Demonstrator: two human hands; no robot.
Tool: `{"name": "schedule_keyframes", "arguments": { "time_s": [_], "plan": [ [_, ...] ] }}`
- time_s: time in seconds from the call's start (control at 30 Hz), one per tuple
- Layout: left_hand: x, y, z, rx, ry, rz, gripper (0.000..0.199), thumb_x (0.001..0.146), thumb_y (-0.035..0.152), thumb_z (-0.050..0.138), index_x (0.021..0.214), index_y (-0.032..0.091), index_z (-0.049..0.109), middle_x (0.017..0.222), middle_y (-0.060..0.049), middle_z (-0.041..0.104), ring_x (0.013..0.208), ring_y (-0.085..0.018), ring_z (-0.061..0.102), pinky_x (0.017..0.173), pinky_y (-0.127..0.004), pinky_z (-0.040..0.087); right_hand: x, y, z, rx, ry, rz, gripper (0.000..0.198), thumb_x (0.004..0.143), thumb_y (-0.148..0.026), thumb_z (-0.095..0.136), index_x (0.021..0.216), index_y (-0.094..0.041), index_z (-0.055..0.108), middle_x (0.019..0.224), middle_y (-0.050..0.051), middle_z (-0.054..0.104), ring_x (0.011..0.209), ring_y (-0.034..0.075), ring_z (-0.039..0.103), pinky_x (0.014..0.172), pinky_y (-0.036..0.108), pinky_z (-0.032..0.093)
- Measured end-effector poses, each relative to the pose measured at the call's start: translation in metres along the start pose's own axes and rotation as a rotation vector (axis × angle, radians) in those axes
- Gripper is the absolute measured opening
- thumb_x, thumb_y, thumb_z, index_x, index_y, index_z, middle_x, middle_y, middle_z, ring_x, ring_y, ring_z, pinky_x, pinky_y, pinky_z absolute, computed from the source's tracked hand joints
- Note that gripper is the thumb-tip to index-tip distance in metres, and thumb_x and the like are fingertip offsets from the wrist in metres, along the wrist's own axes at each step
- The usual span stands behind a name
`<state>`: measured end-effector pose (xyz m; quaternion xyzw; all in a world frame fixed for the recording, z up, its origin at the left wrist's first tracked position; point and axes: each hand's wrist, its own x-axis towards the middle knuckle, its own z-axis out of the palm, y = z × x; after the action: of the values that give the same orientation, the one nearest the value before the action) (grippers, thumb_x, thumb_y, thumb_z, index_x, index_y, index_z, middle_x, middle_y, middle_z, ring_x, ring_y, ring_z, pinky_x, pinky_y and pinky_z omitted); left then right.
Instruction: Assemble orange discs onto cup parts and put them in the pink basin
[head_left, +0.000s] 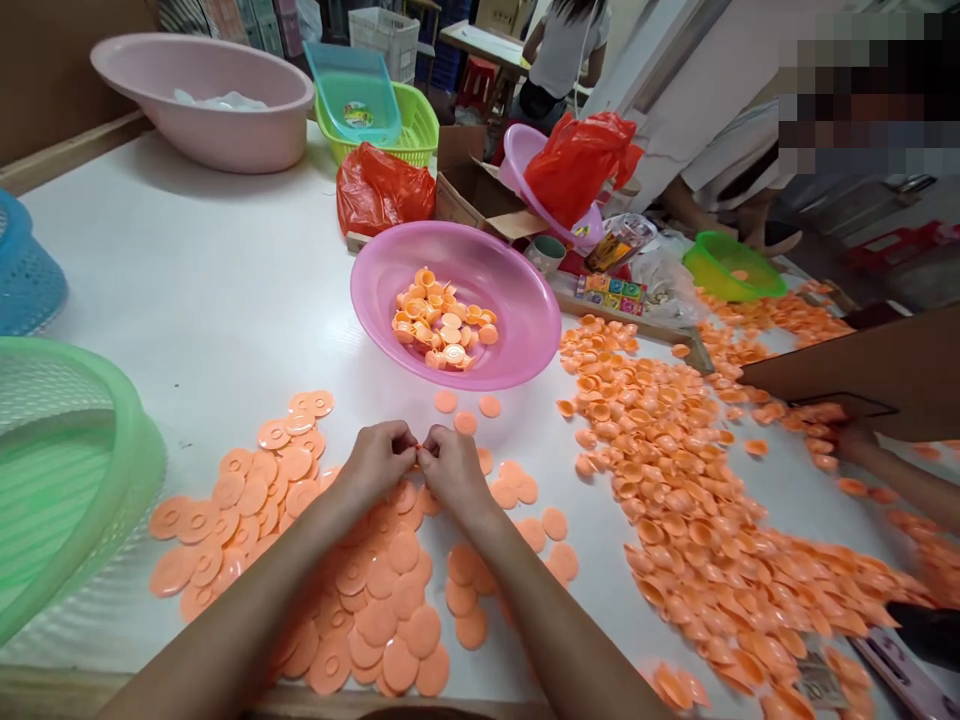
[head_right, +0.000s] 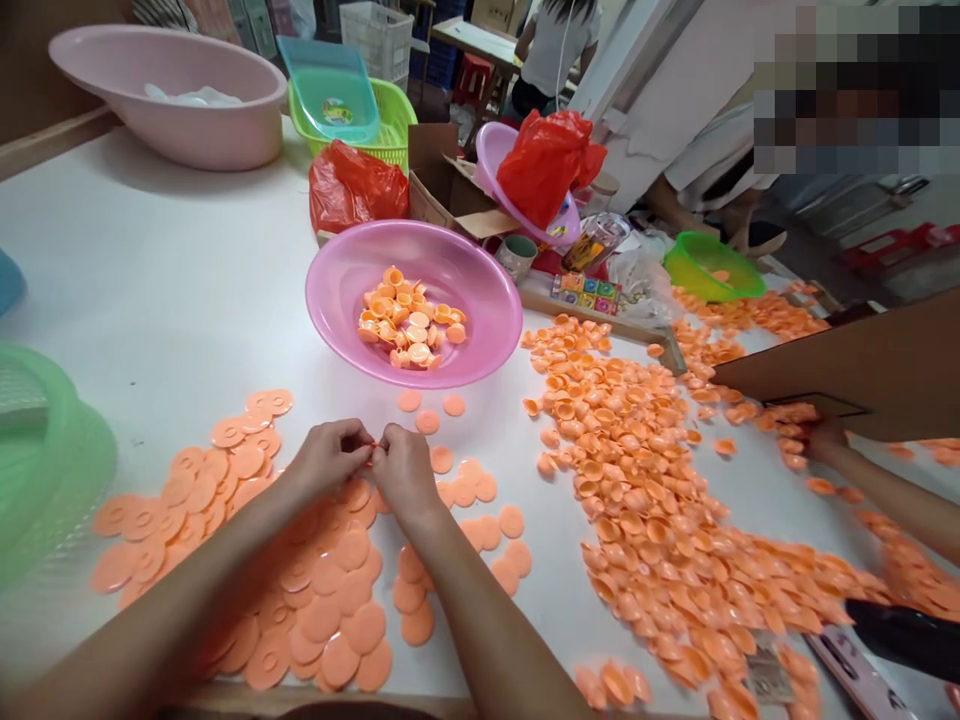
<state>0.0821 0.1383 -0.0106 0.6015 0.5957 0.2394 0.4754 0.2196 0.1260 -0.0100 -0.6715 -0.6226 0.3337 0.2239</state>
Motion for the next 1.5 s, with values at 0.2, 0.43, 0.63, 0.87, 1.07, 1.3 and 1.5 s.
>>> {"name": "schedule_keyframes", "arguments": {
  "time_s": [0.2,0.43,0.63,0.87,1.07,1.3,1.5],
  "plan": [
    [-0.004,-0.012,0.008,0.024,0.068,0.039,0.014,0.073,0.023,0.052,0.073,0.018,0.065,0.068,0.001,0.066,0.065,-0.014,0.060,0.062,-0.024,0.044,-0.003,-0.002,0.010,-0.044,0.062,-0.021,0.019,0.072,-0.006,0.053,0.059,-0.020,0.050,0.055,-0.001,0.055,0.054,0.013,0.047,0.053,0.024,0.032],
    [-0.027,0.014,-0.004,0.067,0.194,0.181,0.014,0.077,0.023,0.053,0.072,0.019,0.065,0.064,0.002,0.064,0.058,-0.013,0.058,0.057,-0.025,0.044,-0.026,0.014,-0.024,0.257,0.059,-0.082,0.017,0.081,-0.022,0.054,0.077,-0.019,0.070,0.069,0.002,0.069,0.053,0.013,0.057,0.053,0.024,0.043],
    [0.009,0.101,-0.058,0.005,0.578,0.398,0.018,0.080,0.030,0.061,0.093,0.021,0.070,0.073,0.002,0.066,0.061,-0.012,0.060,0.064,-0.026,0.049,-0.054,0.116,-0.119,0.158,0.486,0.207,0.033,0.075,-0.039,0.057,0.091,-0.016,0.073,0.077,0.007,0.070,0.053,0.017,0.058,0.055,0.031,0.049],
    [-0.004,0.065,-0.056,0.302,0.146,0.345,0.011,0.075,0.031,0.063,0.078,0.022,0.070,0.073,0.001,0.067,0.068,-0.015,0.060,0.064,-0.027,0.045,-0.044,0.154,-0.136,-0.168,0.538,0.141,0.032,0.077,-0.042,0.057,0.086,-0.017,0.074,0.090,0.009,0.064,0.073,0.020,0.061,0.076,0.037,0.050],
    [-0.037,-0.014,-0.010,0.454,-0.047,0.202,0.014,0.075,0.030,0.058,0.081,0.025,0.070,0.084,-0.002,0.065,0.083,-0.021,0.059,0.075,-0.032,0.045,-0.040,0.133,-0.121,-0.082,0.441,0.066,0.027,0.082,-0.029,0.052,0.092,-0.017,0.074,0.094,0.010,0.065,0.084,0.022,0.063,0.079,0.036,0.051],
    [-0.020,-0.024,-0.016,0.355,0.061,0.166,0.031,0.079,0.038,0.056,0.104,0.024,0.069,0.099,-0.003,0.063,0.094,-0.021,0.061,0.081,-0.031,0.047,-0.045,0.115,-0.112,-0.209,0.396,0.032,0.025,0.082,-0.028,0.055,0.095,-0.017,0.073,0.096,0.011,0.067,0.081,0.022,0.063,0.079,0.036,0.050],
    [-0.023,-0.027,-0.015,0.368,0.063,0.165,0.028,0.077,0.028,0.059,0.102,0.023,0.071,0.092,-0.003,0.065,0.092,-0.021,0.061,0.079,-0.031,0.046,-0.028,0.068,-0.082,0.089,0.316,0.075,0.014,0.078,-0.025,0.055,0.076,-0.019,0.067,0.067,0.004,0.068,0.062,0.019,0.064,0.060,0.030,0.050]
  ]
}}
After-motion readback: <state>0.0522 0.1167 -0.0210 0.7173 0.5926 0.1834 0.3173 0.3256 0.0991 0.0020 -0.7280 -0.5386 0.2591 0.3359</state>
